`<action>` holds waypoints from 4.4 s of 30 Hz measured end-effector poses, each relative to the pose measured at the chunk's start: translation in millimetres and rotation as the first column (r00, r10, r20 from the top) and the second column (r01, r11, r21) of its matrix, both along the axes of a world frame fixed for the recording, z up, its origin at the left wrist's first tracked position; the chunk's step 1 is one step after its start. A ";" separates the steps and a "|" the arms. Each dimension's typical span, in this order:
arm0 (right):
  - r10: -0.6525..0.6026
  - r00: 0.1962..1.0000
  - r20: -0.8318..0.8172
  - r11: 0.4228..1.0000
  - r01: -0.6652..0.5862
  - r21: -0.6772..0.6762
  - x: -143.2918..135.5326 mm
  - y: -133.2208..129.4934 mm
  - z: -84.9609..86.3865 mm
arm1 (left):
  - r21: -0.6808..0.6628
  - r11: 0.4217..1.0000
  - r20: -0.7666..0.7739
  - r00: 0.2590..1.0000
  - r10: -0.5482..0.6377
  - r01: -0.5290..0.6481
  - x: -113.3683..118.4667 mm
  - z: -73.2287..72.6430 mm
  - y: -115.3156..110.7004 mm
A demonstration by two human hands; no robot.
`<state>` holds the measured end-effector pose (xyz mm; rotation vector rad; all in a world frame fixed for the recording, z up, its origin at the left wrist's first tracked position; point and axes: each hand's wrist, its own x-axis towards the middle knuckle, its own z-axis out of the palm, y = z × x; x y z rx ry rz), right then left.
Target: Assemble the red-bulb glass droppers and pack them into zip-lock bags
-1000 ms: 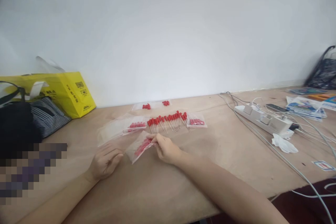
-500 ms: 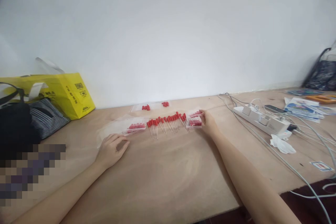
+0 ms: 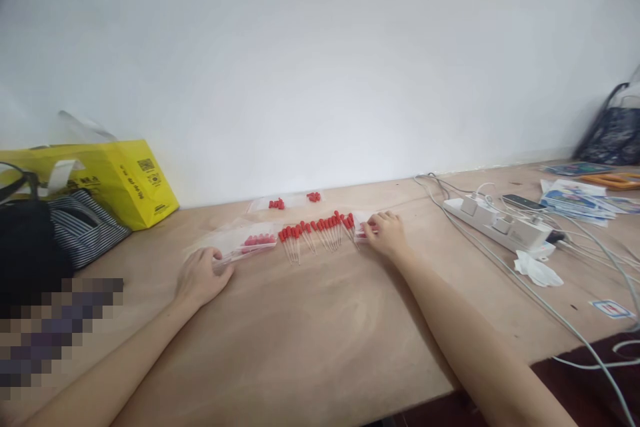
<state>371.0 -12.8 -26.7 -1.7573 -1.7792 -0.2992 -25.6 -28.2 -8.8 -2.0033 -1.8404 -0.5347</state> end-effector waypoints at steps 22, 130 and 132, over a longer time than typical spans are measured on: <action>-0.262 0.965 -0.009 0.912 0.245 -0.328 -93.3 53.7 6.5 | -0.347 0.936 -0.103 0.994 0.020 -0.054 4.1 37.8 -41.0; -0.218 0.976 0.008 0.891 0.203 -0.406 -39.4 26.0 8.8 | -0.452 0.608 0.292 0.753 -0.590 0.652 75.1 2.2 -59.9; -0.226 0.974 0.019 0.878 0.211 -0.430 -42.3 31.6 9.3 | -0.449 0.610 0.297 0.752 -0.588 0.653 75.0 2.9 -60.9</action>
